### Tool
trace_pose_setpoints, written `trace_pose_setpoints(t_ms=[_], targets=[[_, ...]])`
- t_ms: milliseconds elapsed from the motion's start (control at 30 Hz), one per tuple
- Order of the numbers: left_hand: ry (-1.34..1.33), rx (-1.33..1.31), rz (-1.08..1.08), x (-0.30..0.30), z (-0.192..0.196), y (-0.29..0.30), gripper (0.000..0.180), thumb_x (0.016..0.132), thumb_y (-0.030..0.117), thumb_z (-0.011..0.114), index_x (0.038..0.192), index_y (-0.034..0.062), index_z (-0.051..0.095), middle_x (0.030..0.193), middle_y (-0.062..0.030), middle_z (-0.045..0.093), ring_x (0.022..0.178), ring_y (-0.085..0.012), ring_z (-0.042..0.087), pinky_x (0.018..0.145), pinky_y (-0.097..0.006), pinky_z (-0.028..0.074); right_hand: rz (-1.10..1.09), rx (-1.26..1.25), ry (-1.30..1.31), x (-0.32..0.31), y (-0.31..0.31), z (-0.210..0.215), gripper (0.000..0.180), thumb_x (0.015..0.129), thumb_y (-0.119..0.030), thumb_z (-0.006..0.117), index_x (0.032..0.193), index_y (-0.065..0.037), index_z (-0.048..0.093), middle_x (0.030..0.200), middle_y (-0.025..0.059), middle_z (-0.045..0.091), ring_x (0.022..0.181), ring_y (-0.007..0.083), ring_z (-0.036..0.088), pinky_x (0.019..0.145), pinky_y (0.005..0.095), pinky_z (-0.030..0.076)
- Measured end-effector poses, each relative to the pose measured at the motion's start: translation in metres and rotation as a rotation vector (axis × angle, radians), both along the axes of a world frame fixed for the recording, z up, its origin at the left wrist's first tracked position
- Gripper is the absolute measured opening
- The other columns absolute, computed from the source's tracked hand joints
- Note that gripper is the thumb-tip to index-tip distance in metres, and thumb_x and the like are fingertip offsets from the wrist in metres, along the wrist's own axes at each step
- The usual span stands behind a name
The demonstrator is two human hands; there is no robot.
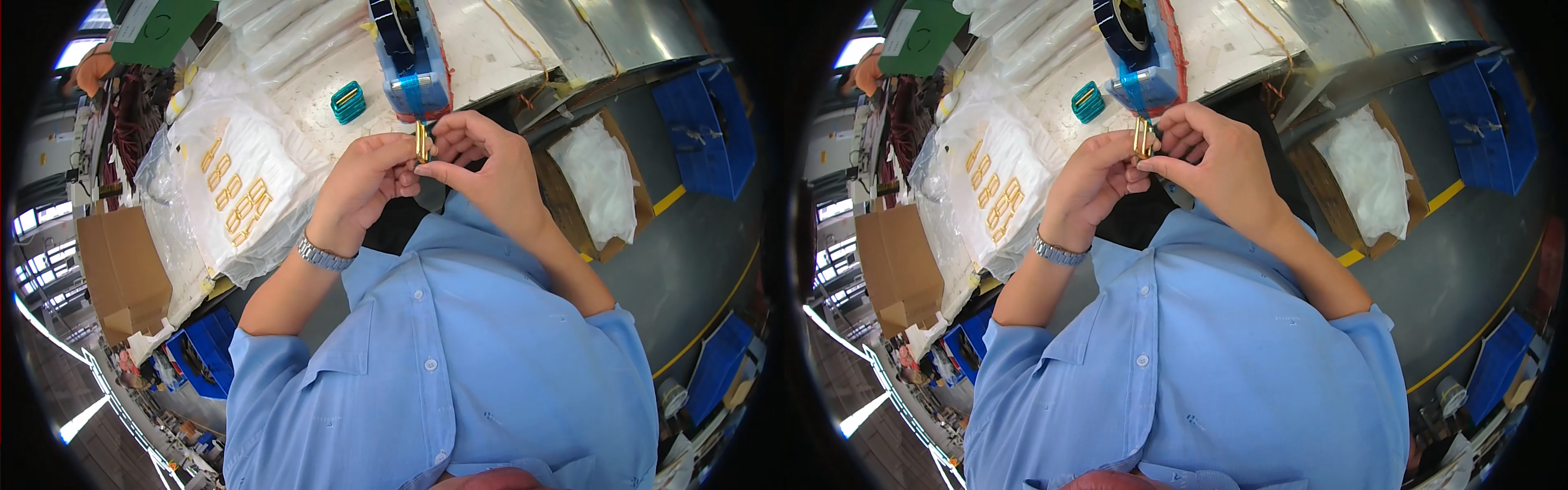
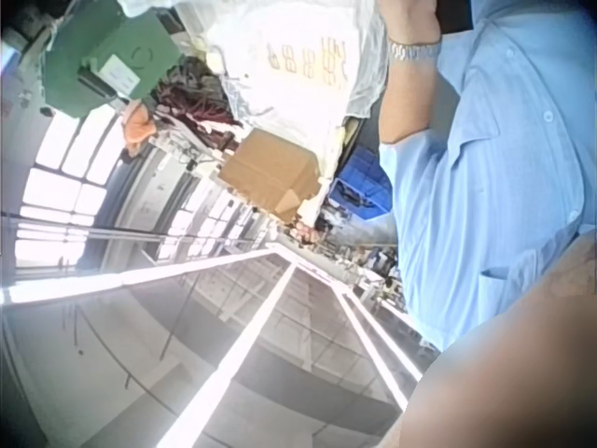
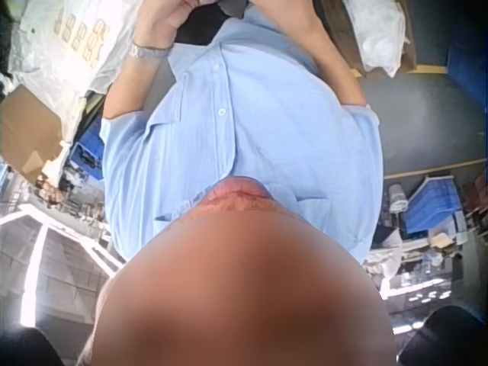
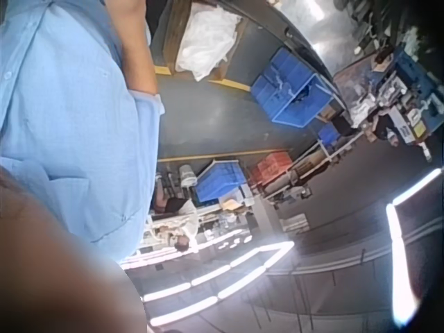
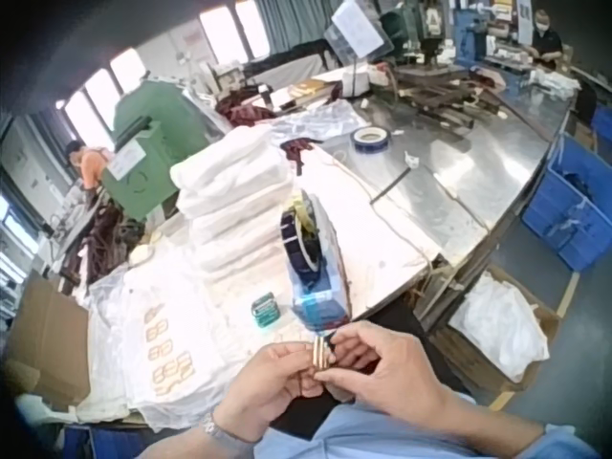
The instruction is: Packing and securing metal buckles on a plastic sheet using tape.
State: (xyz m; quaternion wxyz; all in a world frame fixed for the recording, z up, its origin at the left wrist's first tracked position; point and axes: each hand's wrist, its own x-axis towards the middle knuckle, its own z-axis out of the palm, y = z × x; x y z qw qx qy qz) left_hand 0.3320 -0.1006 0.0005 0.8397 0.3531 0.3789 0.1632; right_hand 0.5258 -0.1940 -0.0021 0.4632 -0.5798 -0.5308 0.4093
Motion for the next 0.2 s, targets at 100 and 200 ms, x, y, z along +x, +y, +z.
trace_pose_setpoints(t_ms=[100,200], targets=[[0.056,-0.104,0.013,0.005,0.012,0.005,0.019,0.102,0.016,0.068,0.103,-0.0009,0.075,0.079,-0.0016,0.066,0.065,-0.0086,0.057,0.06,-0.026,0.048,0.035,0.057,0.219,0.003,0.009,-0.011,0.06,0.088,-0.006,0.085,0.142,0.004,0.061,0.125,0.0126,0.076,0.114,0.0173,0.072,0.096,0.0306,0.059],[0.099,-0.235,0.046,0.008,0.016,0.011,0.021,0.103,0.015,0.066,0.112,-0.0017,0.073,0.082,-0.0026,0.068,0.067,-0.0089,0.059,0.06,-0.027,0.049,0.089,0.055,0.358,0.002,0.017,-0.02,0.057,0.092,-0.008,0.082,0.145,0.004,0.061,0.134,0.0154,0.074,0.119,0.0193,0.072,0.105,0.0337,0.056]])
